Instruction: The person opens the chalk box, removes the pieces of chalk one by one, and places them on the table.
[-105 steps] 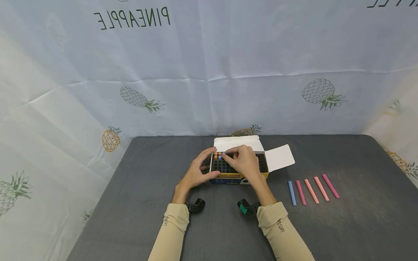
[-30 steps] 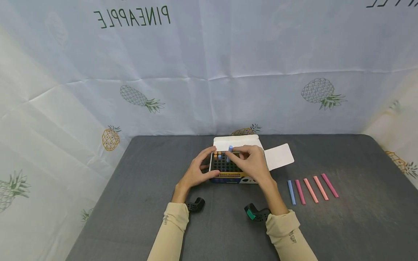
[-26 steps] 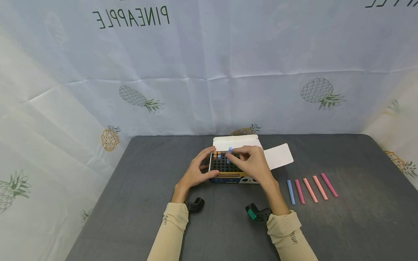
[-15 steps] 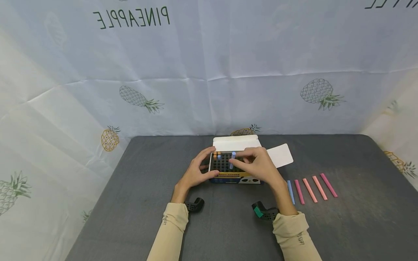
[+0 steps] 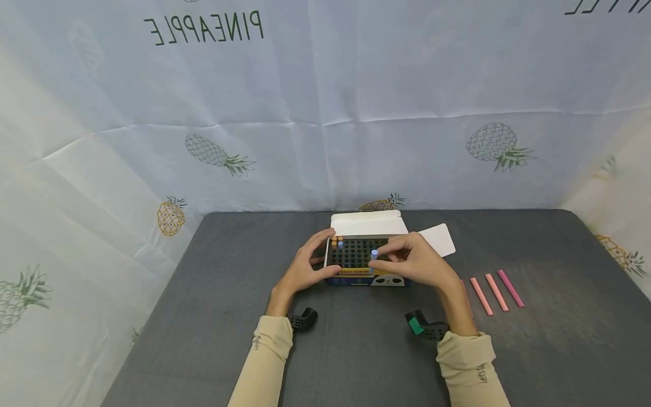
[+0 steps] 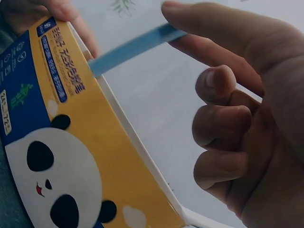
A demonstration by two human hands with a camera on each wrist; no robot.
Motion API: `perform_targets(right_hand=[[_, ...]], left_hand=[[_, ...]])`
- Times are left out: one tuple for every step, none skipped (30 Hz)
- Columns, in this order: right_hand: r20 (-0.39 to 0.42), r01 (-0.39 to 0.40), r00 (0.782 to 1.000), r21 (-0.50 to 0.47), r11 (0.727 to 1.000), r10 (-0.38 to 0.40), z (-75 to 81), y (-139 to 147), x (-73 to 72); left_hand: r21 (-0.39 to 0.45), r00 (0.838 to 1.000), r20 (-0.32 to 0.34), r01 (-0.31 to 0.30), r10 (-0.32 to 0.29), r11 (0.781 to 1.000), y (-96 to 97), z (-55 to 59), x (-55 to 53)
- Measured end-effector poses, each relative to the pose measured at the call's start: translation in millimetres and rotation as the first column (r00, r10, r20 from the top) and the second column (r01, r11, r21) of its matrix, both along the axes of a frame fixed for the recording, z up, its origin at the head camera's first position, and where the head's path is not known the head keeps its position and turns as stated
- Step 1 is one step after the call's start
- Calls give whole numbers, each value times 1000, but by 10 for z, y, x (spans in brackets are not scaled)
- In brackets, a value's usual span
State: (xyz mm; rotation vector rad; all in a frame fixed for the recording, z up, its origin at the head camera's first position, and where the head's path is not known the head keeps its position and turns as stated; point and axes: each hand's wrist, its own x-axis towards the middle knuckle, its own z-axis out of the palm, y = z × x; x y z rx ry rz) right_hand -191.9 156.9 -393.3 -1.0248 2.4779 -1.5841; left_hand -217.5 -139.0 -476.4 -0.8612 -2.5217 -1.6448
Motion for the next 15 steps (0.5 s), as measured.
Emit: perform_targets(right_hand=[[6, -21, 1000, -13, 1000, 21, -7, 17, -5], [8, -43, 999, -27, 999, 44, -15, 32, -11], [6, -64, 998, -38, 997, 64, -23, 47, -17], [-1, -83, 997, -45, 996, 83, -31, 61, -23], [-7, -100, 995, -51, 994, 99, -39, 74, -27], [-14, -113, 994, -53, 992, 112, -45, 86, -31], [-21, -122, 992, -53, 991, 121, -51, 98, -33], [-26, -129, 991, -50, 990, 128, -56, 112, -33], [-28, -131, 991, -46, 990, 129, -58, 128, -31], [-25, -130, 991, -40, 991, 129, -57, 143, -27], [-20, -127, 992, -32, 991, 126, -54, 160, -21], [-15, -122, 992, -23, 992, 122, -48, 178, -15], [-11, -118, 993, -16, 993, 118, -40, 198, -7], [-5, -115, 993, -9, 993, 114, -29, 220, 2], [1, -110, 994, -2, 994, 110, -18, 245, 11]], left_hand=[[0, 1000, -1, -1, 1, 1000, -1, 0, 1], [3, 1000, -2, -1, 1, 1000, -2, 0, 3], [5, 1000, -5, -1, 1, 1000, -3, -3, 3], [5, 1000, -6, 0, 0, 1000, -3, -5, 4], [5, 1000, -7, 0, 0, 1000, -4, -7, 5], [5, 1000, -7, 1, -1, 1000, -3, -7, 6], [5, 1000, -6, 1, -1, 1000, -3, -7, 7], [4, 1000, -4, 1, -1, 1000, -3, -8, 8], [1, 1000, -3, 0, 0, 1000, -2, -10, 8], [0, 1000, 0, -1, 1, 1000, -2, -9, 9], [0, 1000, 2, -1, 1, 1000, -3, -10, 9], [0, 1000, 3, 0, 0, 1000, -4, -12, 8], [-1, 1000, 4, -1, 1, 1000, -4, -15, 6], [-1, 1000, 5, -1, 1, 1000, -4, -20, 4], [0, 1000, 4, -1, 1, 1000, -5, -22, 1]])
